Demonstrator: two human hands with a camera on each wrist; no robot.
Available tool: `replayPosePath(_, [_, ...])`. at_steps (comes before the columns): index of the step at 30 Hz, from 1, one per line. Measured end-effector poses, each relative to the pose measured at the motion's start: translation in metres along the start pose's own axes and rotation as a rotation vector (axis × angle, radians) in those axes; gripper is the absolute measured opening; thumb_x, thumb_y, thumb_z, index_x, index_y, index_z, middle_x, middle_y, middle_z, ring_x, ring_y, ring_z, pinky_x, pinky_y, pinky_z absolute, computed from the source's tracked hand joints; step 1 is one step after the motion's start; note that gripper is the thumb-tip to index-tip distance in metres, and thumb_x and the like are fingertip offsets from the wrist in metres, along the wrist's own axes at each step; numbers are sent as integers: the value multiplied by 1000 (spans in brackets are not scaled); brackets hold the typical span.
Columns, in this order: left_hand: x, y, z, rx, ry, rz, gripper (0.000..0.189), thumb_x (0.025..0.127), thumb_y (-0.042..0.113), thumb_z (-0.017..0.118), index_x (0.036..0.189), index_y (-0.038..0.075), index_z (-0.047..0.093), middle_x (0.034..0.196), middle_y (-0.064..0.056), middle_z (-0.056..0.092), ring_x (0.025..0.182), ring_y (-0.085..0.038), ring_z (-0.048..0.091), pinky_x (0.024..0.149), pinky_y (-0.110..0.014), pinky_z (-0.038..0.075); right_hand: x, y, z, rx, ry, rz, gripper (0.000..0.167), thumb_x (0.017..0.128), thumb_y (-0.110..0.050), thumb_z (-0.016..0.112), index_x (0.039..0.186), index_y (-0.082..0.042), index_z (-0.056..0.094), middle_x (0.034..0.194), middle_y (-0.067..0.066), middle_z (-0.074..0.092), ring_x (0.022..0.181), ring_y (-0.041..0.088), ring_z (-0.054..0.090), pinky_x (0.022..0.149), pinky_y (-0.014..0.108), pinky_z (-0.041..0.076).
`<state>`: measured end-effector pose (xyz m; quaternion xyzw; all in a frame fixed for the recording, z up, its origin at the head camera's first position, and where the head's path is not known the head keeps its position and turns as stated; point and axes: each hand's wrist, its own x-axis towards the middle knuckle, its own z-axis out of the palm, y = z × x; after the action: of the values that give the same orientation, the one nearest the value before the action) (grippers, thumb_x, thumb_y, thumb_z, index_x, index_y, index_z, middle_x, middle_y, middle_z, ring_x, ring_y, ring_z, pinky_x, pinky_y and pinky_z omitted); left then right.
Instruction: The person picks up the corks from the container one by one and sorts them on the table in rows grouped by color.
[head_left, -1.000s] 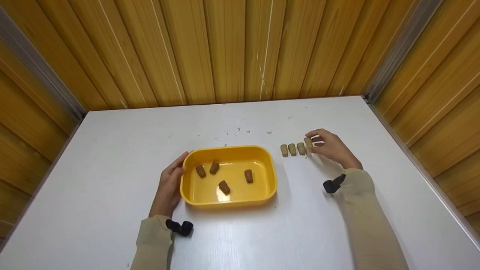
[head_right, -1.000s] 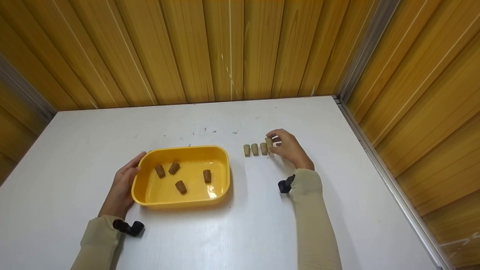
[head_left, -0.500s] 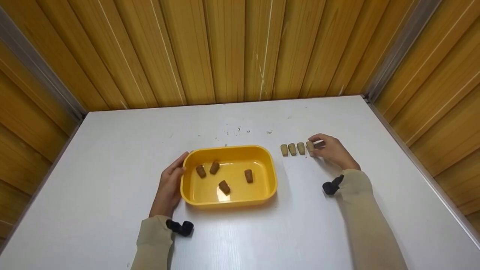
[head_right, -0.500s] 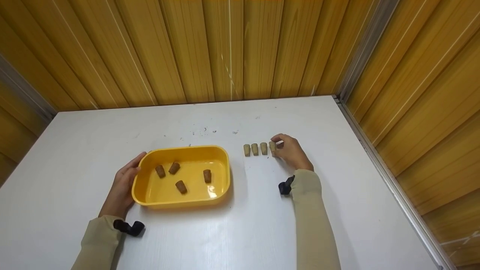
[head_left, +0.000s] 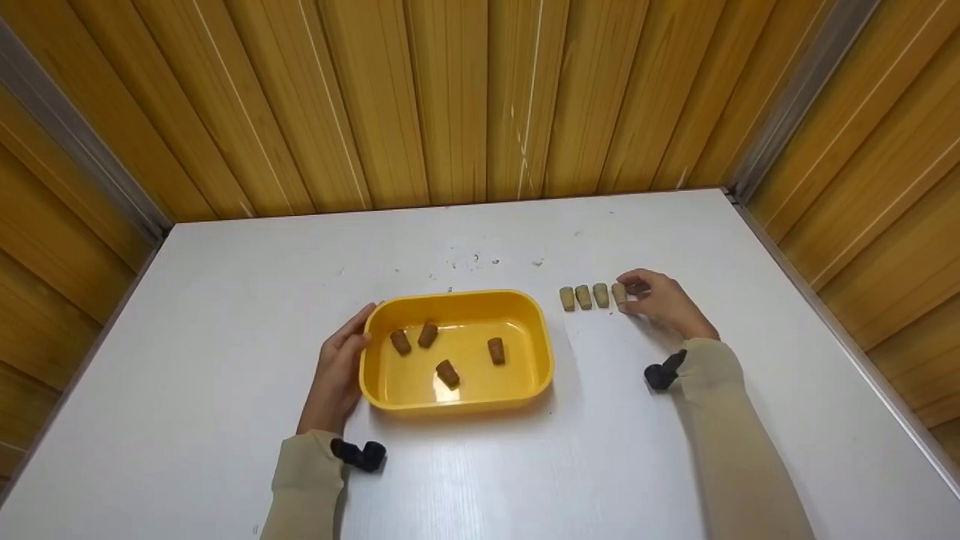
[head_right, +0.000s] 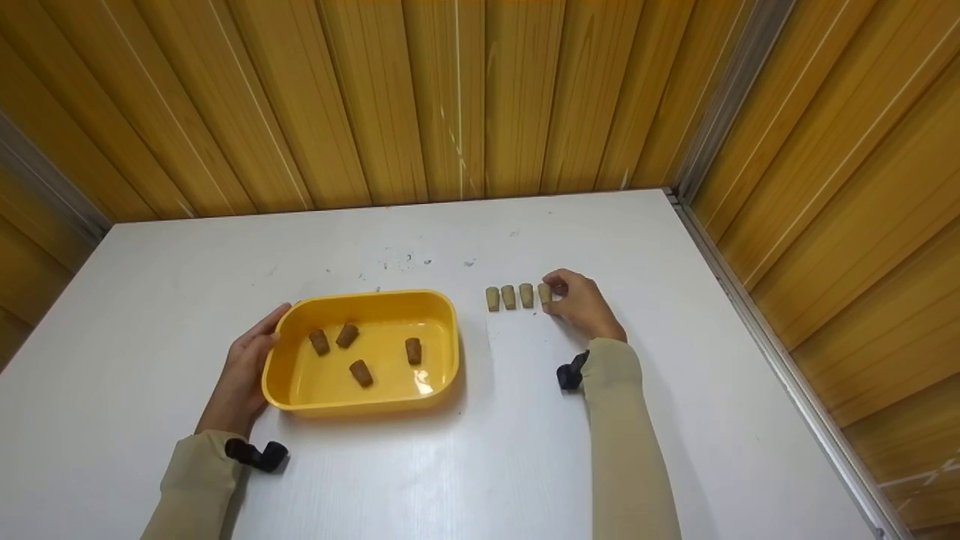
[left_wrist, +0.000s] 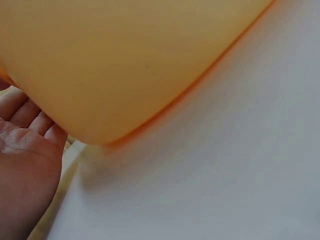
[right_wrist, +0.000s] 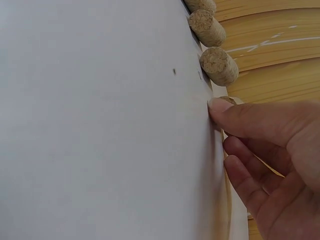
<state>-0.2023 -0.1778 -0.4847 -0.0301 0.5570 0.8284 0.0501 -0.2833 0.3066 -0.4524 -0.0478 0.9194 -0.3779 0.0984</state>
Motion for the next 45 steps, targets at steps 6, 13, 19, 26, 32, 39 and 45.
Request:
replayPosePath(6, [-1,0,0,24,2,6,52,96,4,38,148,10,38,155,0,34,143,-10,31,110,-21,37,0,-2,1,-9,-13,23,53,87,-8,64,137,-4,47,137,21,50,128,39,45,110,54,37])
replayPosePath(13, [-1,0,0,8,5,1,53,95,3,38,148,9,37,156,0,33,144,-10,30,110,-19,37,0,-3,1,-10,-5,6,54,87,-7,65,137,-3,47,135,23,51,127,40,46,109,54,37])
replayPosePath(19, [-1,0,0,-11,9,-7,53,95,3,39,147,10,38,155,0,34,143,-10,31,109,-19,38,-1,-3,0,-8,-14,20,57,87,-8,65,140,-5,45,138,21,49,129,39,44,110,54,36])
replayPosePath(26, [0,0,0,-25,-1,6,53,95,2,38,148,8,36,156,-2,33,144,-12,30,111,-22,36,2,-4,-1,-2,-34,30,60,87,-11,66,142,-6,44,139,20,49,130,38,43,111,53,36])
replayPosePath(32, [0,0,-1,-24,2,0,53,95,2,38,148,8,37,156,-2,33,144,-12,29,112,-23,35,2,-8,-5,2,-49,-8,61,86,-10,65,142,-1,43,140,22,48,129,40,46,109,53,38])
replayPosePath(39, [-1,0,0,-36,0,-5,52,96,3,38,148,8,37,156,-1,33,144,-12,30,112,-23,35,0,-18,-10,-12,-55,-33,58,89,-16,62,142,-1,42,144,20,46,132,39,43,110,56,36])
replayPosePath(45, [0,0,1,-32,2,-18,52,96,4,39,148,10,38,156,1,34,143,-10,31,112,-21,36,1,-33,-12,-20,-35,-52,54,92,-19,60,141,-3,45,143,21,47,132,39,43,111,55,36])
